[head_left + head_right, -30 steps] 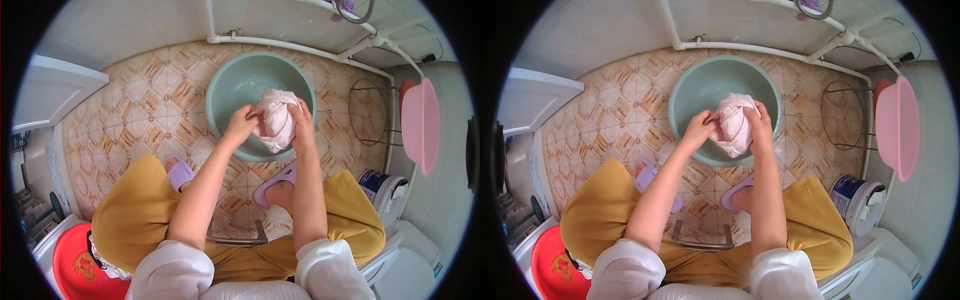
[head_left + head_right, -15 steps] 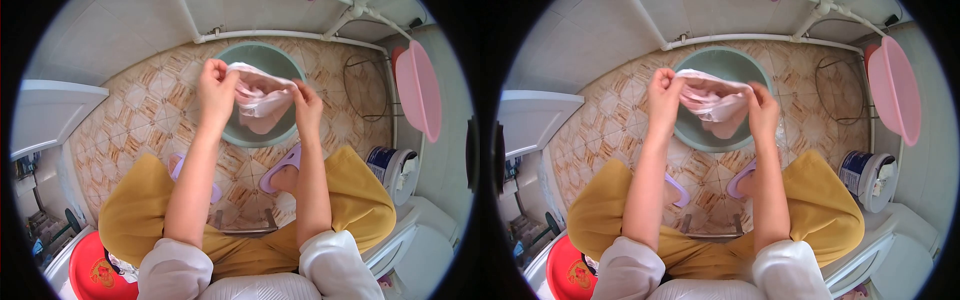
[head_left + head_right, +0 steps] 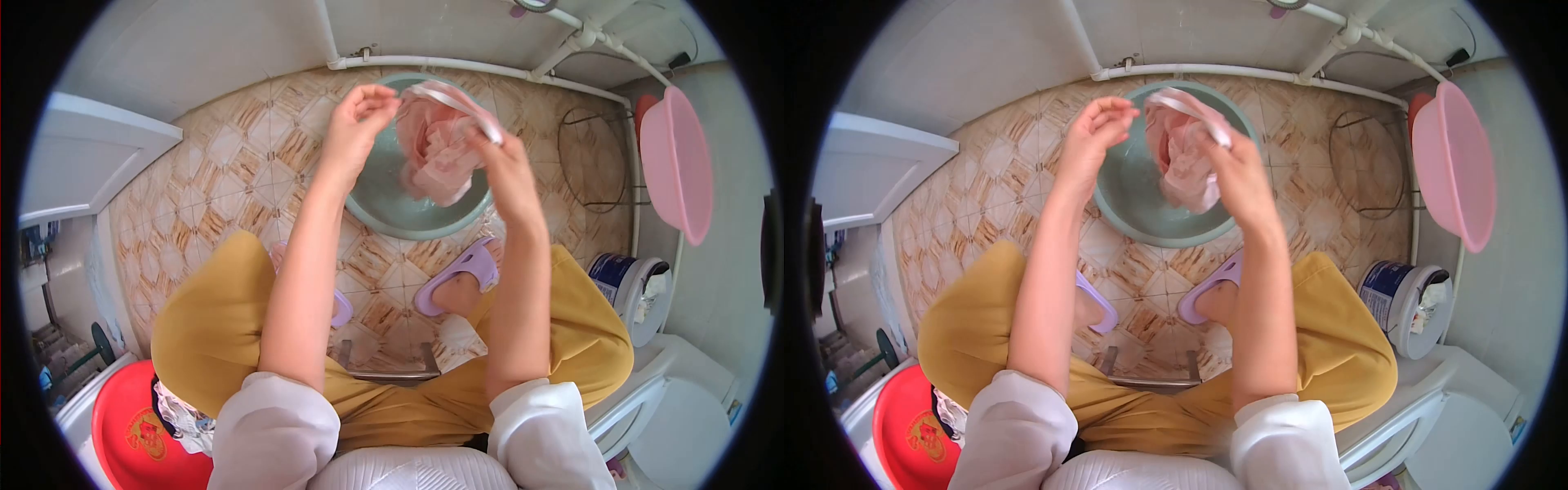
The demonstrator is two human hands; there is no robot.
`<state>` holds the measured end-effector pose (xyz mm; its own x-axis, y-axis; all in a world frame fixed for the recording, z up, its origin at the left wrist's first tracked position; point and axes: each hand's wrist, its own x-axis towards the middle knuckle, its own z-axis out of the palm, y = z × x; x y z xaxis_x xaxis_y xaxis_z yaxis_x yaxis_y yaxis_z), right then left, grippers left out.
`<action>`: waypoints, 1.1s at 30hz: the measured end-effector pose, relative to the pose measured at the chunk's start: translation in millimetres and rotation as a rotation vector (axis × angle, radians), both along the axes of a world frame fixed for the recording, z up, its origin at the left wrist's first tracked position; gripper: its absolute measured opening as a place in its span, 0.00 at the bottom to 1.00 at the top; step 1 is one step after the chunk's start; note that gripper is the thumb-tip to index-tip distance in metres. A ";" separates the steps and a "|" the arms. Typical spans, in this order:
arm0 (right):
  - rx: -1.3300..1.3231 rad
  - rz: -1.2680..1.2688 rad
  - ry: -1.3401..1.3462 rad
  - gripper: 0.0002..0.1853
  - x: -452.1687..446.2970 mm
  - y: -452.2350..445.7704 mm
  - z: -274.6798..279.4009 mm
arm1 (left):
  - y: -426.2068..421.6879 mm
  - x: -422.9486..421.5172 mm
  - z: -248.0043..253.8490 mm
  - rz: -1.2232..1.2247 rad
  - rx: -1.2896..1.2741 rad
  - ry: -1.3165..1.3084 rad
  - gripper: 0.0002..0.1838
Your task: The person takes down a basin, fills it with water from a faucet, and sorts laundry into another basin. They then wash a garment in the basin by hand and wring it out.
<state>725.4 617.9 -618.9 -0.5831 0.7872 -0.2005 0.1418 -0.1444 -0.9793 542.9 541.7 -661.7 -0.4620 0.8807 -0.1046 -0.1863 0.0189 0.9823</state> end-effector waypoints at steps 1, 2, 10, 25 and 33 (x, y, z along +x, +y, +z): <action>0.028 0.018 0.025 0.16 -1.7 4.0 15.7 | -3.3 -4.1 -15.8 0.004 -0.041 0.200 0.13; 0.056 0.032 0.050 0.17 -2.0 7.6 28.5 | -8.5 -4.1 -28.5 -0.053 -0.132 0.330 0.19; 0.336 0.026 -0.354 0.15 13.5 49.7 55.9 | -17.7 16.4 -87.7 -0.332 -0.274 0.018 0.28; -0.028 0.250 -0.033 0.14 5.5 0.2 -96.1 | -10.5 5.0 -41.2 0.118 -0.036 -1.006 0.24; 0.117 0.005 -0.115 0.11 -2.7 -9.4 -97.8 | -12.4 17.3 -43.7 -0.069 0.025 -0.746 0.45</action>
<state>722.7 608.5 -716.7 -0.5658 0.8062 -0.1732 0.2540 -0.0295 -0.9668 560.1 529.3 -705.4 -0.2199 0.9111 -0.3486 -0.8026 0.0341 0.5955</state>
